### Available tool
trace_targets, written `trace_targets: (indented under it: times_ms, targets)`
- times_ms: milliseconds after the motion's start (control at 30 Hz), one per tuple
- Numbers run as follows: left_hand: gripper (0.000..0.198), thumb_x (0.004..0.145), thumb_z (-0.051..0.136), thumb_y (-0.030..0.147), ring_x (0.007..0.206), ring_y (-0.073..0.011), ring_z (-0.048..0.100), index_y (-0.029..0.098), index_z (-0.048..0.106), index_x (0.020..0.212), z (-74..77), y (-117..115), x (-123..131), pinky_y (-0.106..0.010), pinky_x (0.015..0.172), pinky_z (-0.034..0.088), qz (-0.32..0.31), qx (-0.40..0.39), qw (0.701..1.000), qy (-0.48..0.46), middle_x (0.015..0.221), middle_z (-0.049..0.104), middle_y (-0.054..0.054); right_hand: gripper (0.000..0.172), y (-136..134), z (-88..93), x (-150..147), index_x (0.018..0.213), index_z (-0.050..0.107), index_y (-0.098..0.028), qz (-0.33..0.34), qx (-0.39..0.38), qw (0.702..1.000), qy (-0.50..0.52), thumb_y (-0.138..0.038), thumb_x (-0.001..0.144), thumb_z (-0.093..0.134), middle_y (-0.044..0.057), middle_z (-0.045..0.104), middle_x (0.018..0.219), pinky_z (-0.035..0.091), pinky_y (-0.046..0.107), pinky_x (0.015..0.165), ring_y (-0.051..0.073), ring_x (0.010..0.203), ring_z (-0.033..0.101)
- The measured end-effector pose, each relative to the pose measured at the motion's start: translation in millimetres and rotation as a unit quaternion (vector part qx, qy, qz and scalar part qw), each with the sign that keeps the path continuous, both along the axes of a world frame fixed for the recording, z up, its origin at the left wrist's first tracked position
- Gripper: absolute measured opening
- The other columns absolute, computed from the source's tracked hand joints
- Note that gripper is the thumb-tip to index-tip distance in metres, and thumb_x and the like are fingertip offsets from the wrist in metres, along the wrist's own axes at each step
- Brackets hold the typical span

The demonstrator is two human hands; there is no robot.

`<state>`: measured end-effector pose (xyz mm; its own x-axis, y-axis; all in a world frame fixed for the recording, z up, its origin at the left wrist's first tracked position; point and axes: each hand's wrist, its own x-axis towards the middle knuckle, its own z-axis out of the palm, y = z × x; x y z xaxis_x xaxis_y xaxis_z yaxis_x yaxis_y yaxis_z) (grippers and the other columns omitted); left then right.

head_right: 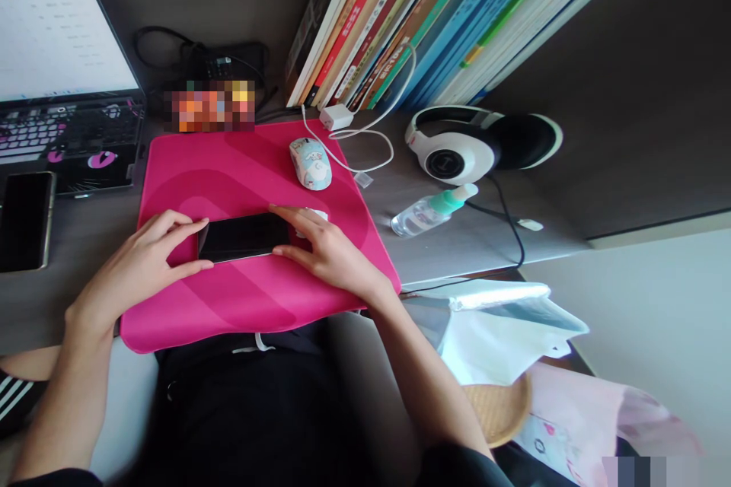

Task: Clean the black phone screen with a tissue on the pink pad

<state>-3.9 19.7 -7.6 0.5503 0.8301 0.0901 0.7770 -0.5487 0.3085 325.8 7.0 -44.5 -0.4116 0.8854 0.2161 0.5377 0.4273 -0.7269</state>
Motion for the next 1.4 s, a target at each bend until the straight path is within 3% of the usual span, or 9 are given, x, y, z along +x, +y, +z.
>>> trace_targets:
  times_ms: [233, 833, 1400]
  targets:
    - [0.066, 0.098, 0.066, 0.061, 0.123, -0.0321, 0.066, 0.028, 0.053, 0.153, 2.2, -0.4, 2.1, -0.052, 0.109, 0.054, 0.001, -0.001, 1.000, 0.002, 0.134, 0.061, -0.010, 0.061, 0.9, 2.8, 0.2, 0.158, 0.050, -0.033, -0.002, 0.001, 1.000, 0.009, -0.042, 0.101, 0.067, 0.007, 0.062, 0.156, 0.052, 0.052, 0.116, 0.033, 0.141, 0.060]
    - [0.060, 0.096, 0.070, 0.060, 0.124, -0.0310, 0.065, 0.027, 0.057, 0.144, -1.9, 0.4, 1.8, -0.050, 0.113, 0.052, 0.003, -0.006, 1.000, -0.019, 0.134, 0.060, -0.009, 0.060, -1.2, 5.2, -0.9, 0.158, 0.051, -0.034, -0.004, 0.001, 1.000, -0.002, -0.039, 0.101, 0.068, 0.007, 0.064, 0.154, 0.056, 0.052, 0.110, 0.033, 0.136, 0.063]
    - [0.059, 0.097, 0.069, 0.061, 0.128, -0.0310, 0.062, 0.026, 0.054, 0.142, -0.5, -0.9, 3.1, -0.049, 0.113, 0.050, -0.001, -0.011, 1.000, -0.010, 0.135, 0.059, -0.009, 0.063, -1.7, 3.1, -3.0, 0.163, 0.044, -0.035, 0.014, 0.044, 0.998, -0.035, -0.036, 0.103, 0.063, 0.009, 0.060, 0.156, 0.050, 0.056, 0.118, 0.032, 0.141, 0.059]
